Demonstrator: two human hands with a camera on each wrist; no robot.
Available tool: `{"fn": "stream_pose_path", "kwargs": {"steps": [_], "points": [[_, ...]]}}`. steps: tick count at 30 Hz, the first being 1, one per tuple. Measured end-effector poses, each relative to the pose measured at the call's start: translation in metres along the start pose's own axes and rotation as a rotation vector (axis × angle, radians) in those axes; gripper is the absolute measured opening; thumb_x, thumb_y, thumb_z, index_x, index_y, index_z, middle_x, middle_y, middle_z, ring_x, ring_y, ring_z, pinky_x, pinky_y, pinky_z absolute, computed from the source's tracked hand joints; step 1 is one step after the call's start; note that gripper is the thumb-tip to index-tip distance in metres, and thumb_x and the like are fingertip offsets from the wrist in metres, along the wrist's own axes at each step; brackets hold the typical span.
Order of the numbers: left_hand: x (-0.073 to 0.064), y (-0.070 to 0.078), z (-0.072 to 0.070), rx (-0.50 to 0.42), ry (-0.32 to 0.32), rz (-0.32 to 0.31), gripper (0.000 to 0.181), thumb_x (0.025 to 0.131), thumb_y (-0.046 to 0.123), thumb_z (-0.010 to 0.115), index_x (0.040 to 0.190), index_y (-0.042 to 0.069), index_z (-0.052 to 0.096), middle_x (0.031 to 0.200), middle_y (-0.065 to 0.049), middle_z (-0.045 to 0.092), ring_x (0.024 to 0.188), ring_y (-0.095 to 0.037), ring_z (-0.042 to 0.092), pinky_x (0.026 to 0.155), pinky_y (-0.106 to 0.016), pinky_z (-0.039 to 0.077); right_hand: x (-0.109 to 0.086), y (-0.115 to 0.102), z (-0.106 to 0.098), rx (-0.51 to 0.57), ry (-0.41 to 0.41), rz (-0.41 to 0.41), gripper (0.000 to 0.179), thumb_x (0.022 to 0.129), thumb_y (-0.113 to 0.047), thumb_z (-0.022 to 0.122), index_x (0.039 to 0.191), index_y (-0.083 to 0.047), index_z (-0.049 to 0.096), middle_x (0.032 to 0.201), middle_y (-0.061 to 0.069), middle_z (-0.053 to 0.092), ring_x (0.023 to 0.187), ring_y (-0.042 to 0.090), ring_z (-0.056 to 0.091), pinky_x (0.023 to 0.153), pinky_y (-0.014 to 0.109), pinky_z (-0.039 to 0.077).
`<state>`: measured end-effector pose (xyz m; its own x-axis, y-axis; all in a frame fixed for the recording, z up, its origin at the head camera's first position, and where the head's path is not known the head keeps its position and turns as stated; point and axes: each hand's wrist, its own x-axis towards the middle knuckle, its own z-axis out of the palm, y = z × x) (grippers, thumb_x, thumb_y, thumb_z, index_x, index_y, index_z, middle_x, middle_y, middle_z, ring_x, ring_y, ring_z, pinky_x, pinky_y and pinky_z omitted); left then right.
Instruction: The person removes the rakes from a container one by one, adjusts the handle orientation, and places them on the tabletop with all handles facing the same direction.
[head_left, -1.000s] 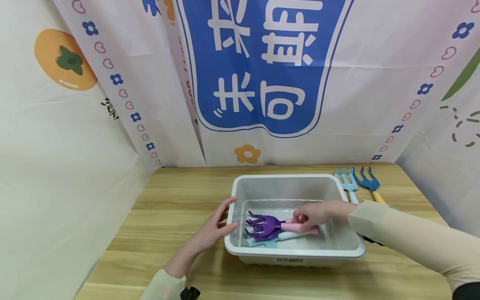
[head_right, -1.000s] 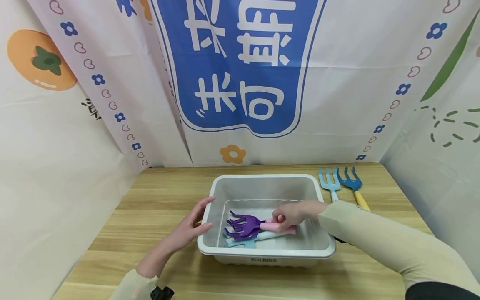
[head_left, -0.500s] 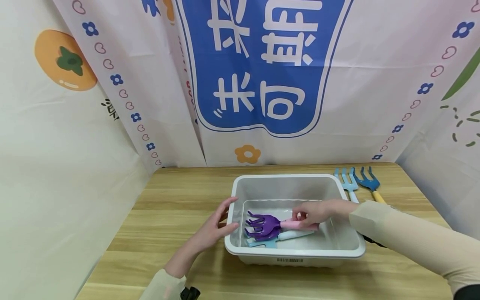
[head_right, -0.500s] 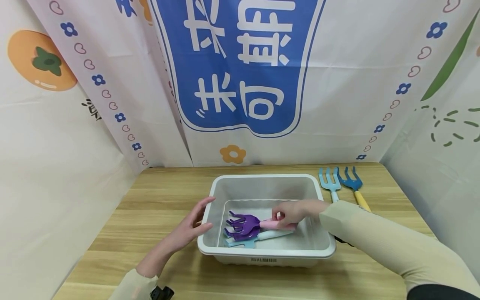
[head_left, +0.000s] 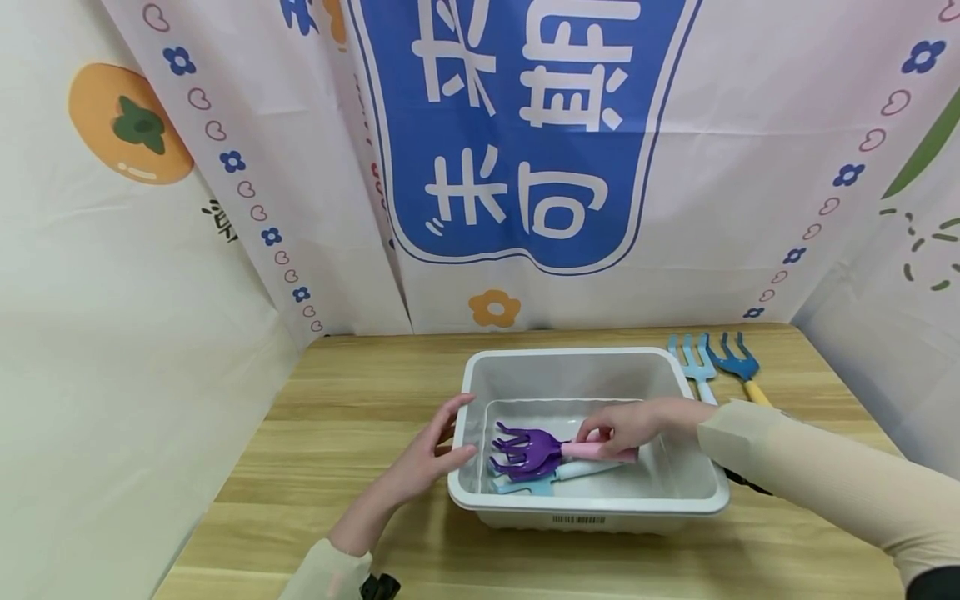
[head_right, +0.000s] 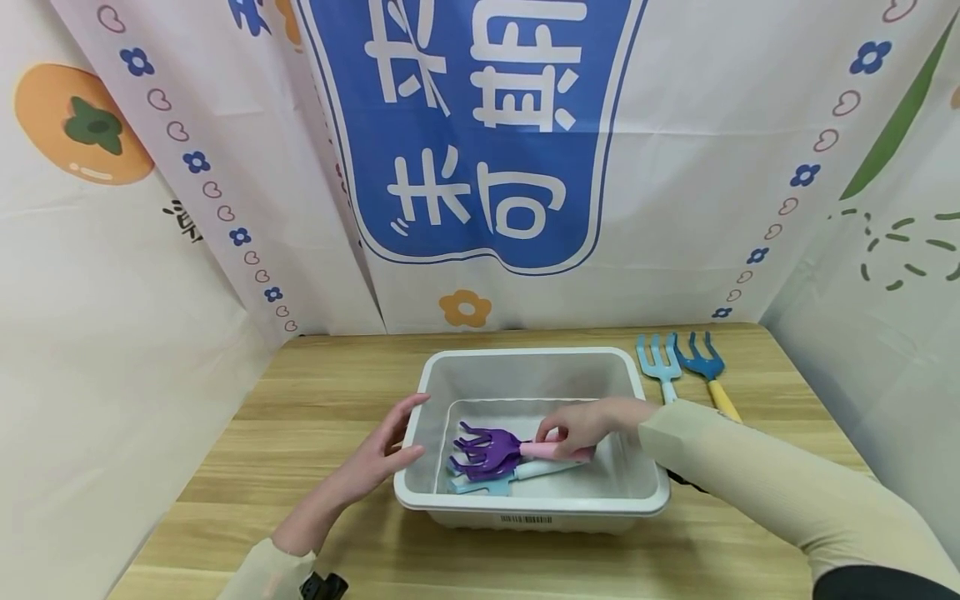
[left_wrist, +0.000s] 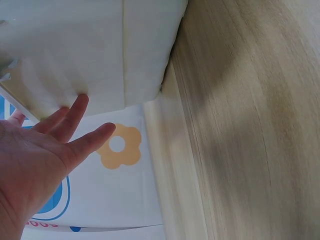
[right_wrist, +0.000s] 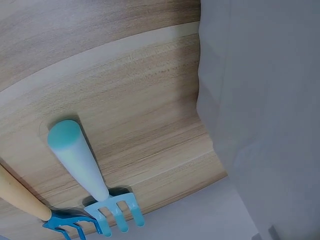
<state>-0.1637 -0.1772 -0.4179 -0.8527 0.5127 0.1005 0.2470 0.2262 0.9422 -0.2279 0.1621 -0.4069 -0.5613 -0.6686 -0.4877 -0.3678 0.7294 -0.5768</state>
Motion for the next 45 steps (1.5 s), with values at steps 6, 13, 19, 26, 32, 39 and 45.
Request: {"fn": "stream_pose_path", "kwargs": {"steps": [6,13,19,26,32,39,45], "points": [[0.000,0.000,-0.001,0.009,-0.004,-0.005,0.067,0.096,0.013,0.059,0.152,0.015,0.023,0.151,-0.027,0.026,0.133,-0.046,0.033,0.102,-0.054,0.038,-0.002,-0.002,-0.001,-0.026,-0.029,-0.010,0.042,0.089,-0.006,0.063,0.128,-0.022,0.060,0.098,-0.002,0.054,0.088,0.014,0.050,0.075,0.032,0.044],[0.000,0.001,-0.001,0.020,-0.001,-0.008,0.066,0.096,0.010,0.058,0.152,0.016,0.024,0.150,-0.025,0.029,0.133,-0.043,0.035,0.102,-0.054,0.038,-0.006,-0.005,-0.002,-0.012,-0.048,-0.010,0.044,0.088,-0.007,0.063,0.130,-0.022,0.058,0.105,-0.002,0.053,0.094,0.016,0.048,0.083,0.036,0.042],[-0.001,0.000,-0.001,0.026,0.002,-0.006,0.067,0.096,0.010,0.059,0.152,0.016,0.024,0.150,-0.026,0.029,0.133,-0.042,0.036,0.102,-0.053,0.038,-0.012,-0.007,-0.010,0.048,-0.051,0.021,0.042,0.091,-0.009,0.061,0.129,-0.027,0.055,0.104,0.003,0.052,0.093,0.019,0.049,0.076,0.035,0.044],[-0.001,-0.001,-0.001,0.036,0.001,-0.011,0.066,0.096,0.010,0.058,0.152,0.015,0.024,0.150,-0.024,0.029,0.132,-0.041,0.037,0.102,-0.051,0.039,-0.023,-0.015,-0.031,0.119,-0.028,-0.060,0.043,0.091,-0.009,0.061,0.131,-0.021,0.054,0.101,0.007,0.056,0.089,0.021,0.052,0.071,0.033,0.047],[-0.001,-0.001,0.000,0.030,0.001,-0.005,0.066,0.096,0.009,0.058,0.152,0.015,0.024,0.150,-0.024,0.029,0.132,-0.041,0.037,0.102,-0.051,0.039,-0.042,-0.025,-0.049,0.123,0.007,-0.117,0.042,0.092,-0.009,0.060,0.133,-0.018,0.053,0.099,0.006,0.058,0.089,0.021,0.052,0.073,0.034,0.046],[-0.001,-0.002,0.001,0.021,0.002,0.000,0.066,0.096,0.009,0.058,0.152,0.014,0.024,0.149,-0.026,0.029,0.131,-0.042,0.039,0.101,-0.050,0.041,-0.069,-0.024,-0.061,0.157,0.066,-0.116,0.043,0.094,-0.011,0.059,0.136,-0.017,0.051,0.102,0.009,0.056,0.085,0.023,0.051,0.069,0.034,0.046],[-0.001,-0.003,0.000,0.034,0.009,0.000,0.065,0.096,0.011,0.058,0.152,0.017,0.025,0.149,-0.025,0.030,0.130,-0.041,0.039,0.100,-0.052,0.040,-0.091,-0.019,-0.066,0.186,0.119,-0.116,0.046,0.094,-0.013,0.061,0.139,-0.015,0.049,0.109,0.011,0.055,0.091,0.027,0.051,0.075,0.038,0.046]]}}
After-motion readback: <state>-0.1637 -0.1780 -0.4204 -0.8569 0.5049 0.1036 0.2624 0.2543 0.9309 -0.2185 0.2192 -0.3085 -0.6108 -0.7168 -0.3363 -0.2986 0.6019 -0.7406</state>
